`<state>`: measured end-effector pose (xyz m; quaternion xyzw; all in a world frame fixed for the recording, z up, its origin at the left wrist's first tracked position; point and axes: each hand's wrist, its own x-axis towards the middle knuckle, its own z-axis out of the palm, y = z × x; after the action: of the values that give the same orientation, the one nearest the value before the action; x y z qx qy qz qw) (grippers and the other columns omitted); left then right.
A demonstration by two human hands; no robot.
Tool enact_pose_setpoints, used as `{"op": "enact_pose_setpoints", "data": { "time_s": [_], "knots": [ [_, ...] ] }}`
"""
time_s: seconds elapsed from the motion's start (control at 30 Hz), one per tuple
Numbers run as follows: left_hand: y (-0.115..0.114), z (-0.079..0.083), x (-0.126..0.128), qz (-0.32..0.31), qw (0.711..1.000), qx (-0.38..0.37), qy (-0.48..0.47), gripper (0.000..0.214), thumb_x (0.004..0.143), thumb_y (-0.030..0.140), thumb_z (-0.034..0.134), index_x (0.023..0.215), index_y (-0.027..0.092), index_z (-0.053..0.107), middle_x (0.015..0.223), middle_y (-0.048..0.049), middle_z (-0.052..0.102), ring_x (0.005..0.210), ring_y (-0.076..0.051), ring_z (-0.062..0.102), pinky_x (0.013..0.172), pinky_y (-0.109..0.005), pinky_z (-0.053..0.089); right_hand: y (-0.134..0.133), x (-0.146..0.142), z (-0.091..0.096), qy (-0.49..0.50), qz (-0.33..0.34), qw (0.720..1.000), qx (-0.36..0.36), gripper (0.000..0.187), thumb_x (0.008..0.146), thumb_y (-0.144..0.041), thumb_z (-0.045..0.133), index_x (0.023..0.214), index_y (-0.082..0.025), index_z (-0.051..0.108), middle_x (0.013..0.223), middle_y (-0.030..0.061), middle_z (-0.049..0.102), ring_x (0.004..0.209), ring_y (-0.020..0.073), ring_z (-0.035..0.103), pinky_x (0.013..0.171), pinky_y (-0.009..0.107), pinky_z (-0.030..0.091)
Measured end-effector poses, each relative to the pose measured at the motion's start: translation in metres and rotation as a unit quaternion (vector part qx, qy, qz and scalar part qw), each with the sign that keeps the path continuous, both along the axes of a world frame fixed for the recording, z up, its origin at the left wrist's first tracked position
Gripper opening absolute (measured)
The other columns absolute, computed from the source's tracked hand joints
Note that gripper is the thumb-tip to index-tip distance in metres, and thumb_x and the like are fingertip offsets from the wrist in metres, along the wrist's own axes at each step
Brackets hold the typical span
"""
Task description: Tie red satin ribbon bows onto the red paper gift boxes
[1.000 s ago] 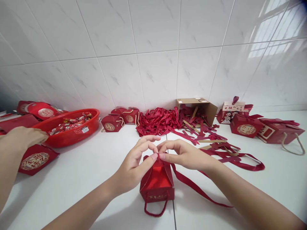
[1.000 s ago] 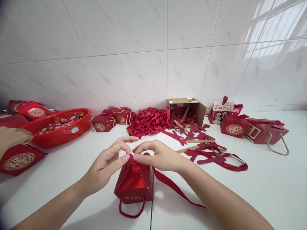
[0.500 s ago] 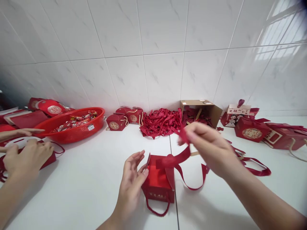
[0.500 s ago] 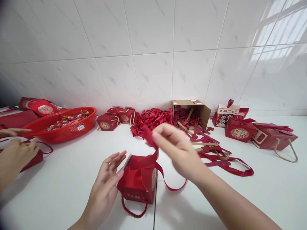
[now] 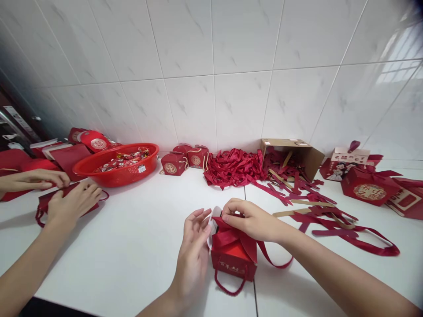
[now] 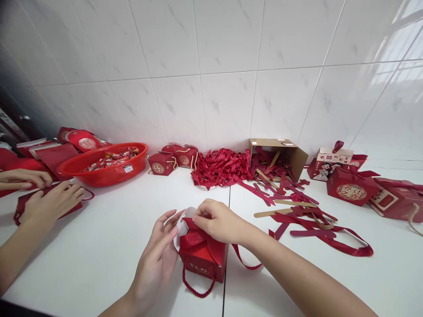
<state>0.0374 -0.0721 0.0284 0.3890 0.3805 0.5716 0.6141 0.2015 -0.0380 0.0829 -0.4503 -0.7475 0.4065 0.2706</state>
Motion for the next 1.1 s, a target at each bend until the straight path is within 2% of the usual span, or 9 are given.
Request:
{"op": "enact_pose_setpoints", "data": {
  "time_s": [0.13, 0.23, 0.4, 0.57, 0.63, 0.73, 0.87, 0.93, 1.1],
  "knots": [
    [0.002, 0.000, 0.000, -0.018, 0.999, 0.001, 0.034, 0.033, 0.085, 0.042, 0.055, 0.113, 0.029, 0.043, 0.125, -0.0028, 0.049, 0.125, -0.020, 0.043, 0.094, -0.030, 0.045, 0.005, 0.000, -0.004, 0.007, 0.017, 1.000, 0.012, 0.019, 0.088, -0.028, 0.050, 0.073, -0.018, 0.056, 0.087, 0.0015, 0.054, 0.079, 0.0143, 0.052, 0.076, 0.028, 0.041],
    [0.011, 0.007, -0.003, -0.081, 0.993, -0.001, 0.088, 0.026, 0.090, 0.049, 0.044, 0.097, 0.024, 0.048, 0.115, -0.0040, 0.054, 0.113, -0.021, 0.051, 0.084, -0.031, 0.047, 0.008, 0.001, -0.007, 0.007, 0.026, 0.999, 0.020, 0.018, 0.089, -0.030, 0.049, 0.078, -0.019, 0.058, 0.090, 0.0025, 0.056, 0.084, 0.0154, 0.054, 0.078, 0.029, 0.042],
    [0.025, 0.018, -0.011, -0.137, 0.970, 0.037, 0.197, 0.024, 0.087, 0.042, 0.052, 0.078, 0.020, 0.051, 0.121, -0.0037, 0.054, 0.114, -0.023, 0.050, 0.089, -0.031, 0.042, 0.007, 0.001, -0.008, -0.001, 0.037, 0.998, 0.043, 0.020, 0.089, -0.033, 0.049, 0.079, -0.019, 0.060, 0.091, 0.0032, 0.058, 0.084, 0.0161, 0.055, 0.079, 0.030, 0.044],
    [0.035, 0.021, -0.026, -0.165, 0.956, 0.061, 0.234, 0.027, 0.088, 0.042, 0.048, 0.075, 0.019, 0.051, 0.117, -0.0051, 0.057, 0.106, -0.023, 0.054, 0.087, -0.033, 0.042, -0.002, 0.017, -0.005, 0.016, -0.050, 0.992, 0.111, 0.022, 0.091, -0.040, 0.048, 0.095, -0.022, 0.060, 0.106, 0.0054, 0.058, 0.101, 0.0192, 0.054, 0.087, 0.032, 0.043],
    [0.045, 0.018, -0.042, -0.170, 0.916, 0.080, 0.355, 0.028, 0.088, 0.043, 0.044, 0.077, 0.019, 0.054, 0.112, -0.0063, 0.060, 0.100, -0.023, 0.057, 0.085, -0.034, 0.044, -0.008, 0.031, -0.004, 0.007, -0.101, 0.986, 0.130, 0.023, 0.092, -0.041, 0.045, 0.101, -0.023, 0.057, 0.109, 0.0057, 0.057, 0.104, 0.0201, 0.053, 0.087, 0.034, 0.043],
    [0.063, 0.010, -0.074, -0.123, 0.793, 0.100, 0.588, 0.025, 0.077, 0.042, 0.053, 0.069, 0.019, 0.057, 0.094, -0.0086, 0.062, 0.097, -0.028, 0.054, 0.087, -0.042, 0.041, -0.021, 0.054, -0.006, -0.019, -0.141, 0.985, 0.095, 0.027, 0.092, -0.046, 0.042, 0.097, -0.023, 0.055, 0.104, 0.0051, 0.059, 0.098, 0.0206, 0.054, 0.080, 0.033, 0.044],
    [0.079, 0.005, -0.098, -0.039, 0.742, 0.098, 0.662, 0.018, 0.068, 0.036, 0.060, 0.063, 0.019, 0.055, 0.089, -0.0140, 0.058, 0.110, -0.041, 0.039, 0.095, -0.060, 0.024, -0.034, 0.070, -0.016, -0.067, -0.142, 0.987, 0.016, 0.034, 0.092, -0.052, 0.040, 0.088, -0.022, 0.056, 0.092, 0.0032, 0.061, 0.083, 0.0182, 0.055, 0.067, 0.030, 0.042],
    [0.077, 0.010, -0.091, -0.052, 0.752, 0.111, 0.647, 0.020, 0.076, 0.040, 0.053, 0.078, 0.021, 0.057, 0.099, -0.0107, 0.058, 0.111, -0.035, 0.041, 0.095, -0.053, 0.029, -0.036, 0.069, -0.023, -0.071, -0.133, 0.989, -0.007, 0.038, 0.091, -0.054, 0.038, 0.086, -0.021, 0.056, 0.089, 0.0029, 0.061, 0.078, 0.0172, 0.053, 0.064, 0.029, 0.040],
    [0.059, 0.032, -0.042, -0.219, 0.862, 0.094, 0.447, 0.036, 0.089, 0.054, 0.037, 0.083, 0.022, 0.050, 0.090, -0.0013, 0.055, 0.090, -0.019, 0.051, 0.082, -0.030, 0.040, -0.033, 0.059, -0.038, -0.026, -0.111, 0.992, -0.056, 0.042, 0.087, -0.056, 0.046, 0.076, -0.017, 0.058, 0.080, 0.0027, 0.057, 0.073, 0.0146, 0.049, 0.066, 0.028, 0.038]
  ]
}}
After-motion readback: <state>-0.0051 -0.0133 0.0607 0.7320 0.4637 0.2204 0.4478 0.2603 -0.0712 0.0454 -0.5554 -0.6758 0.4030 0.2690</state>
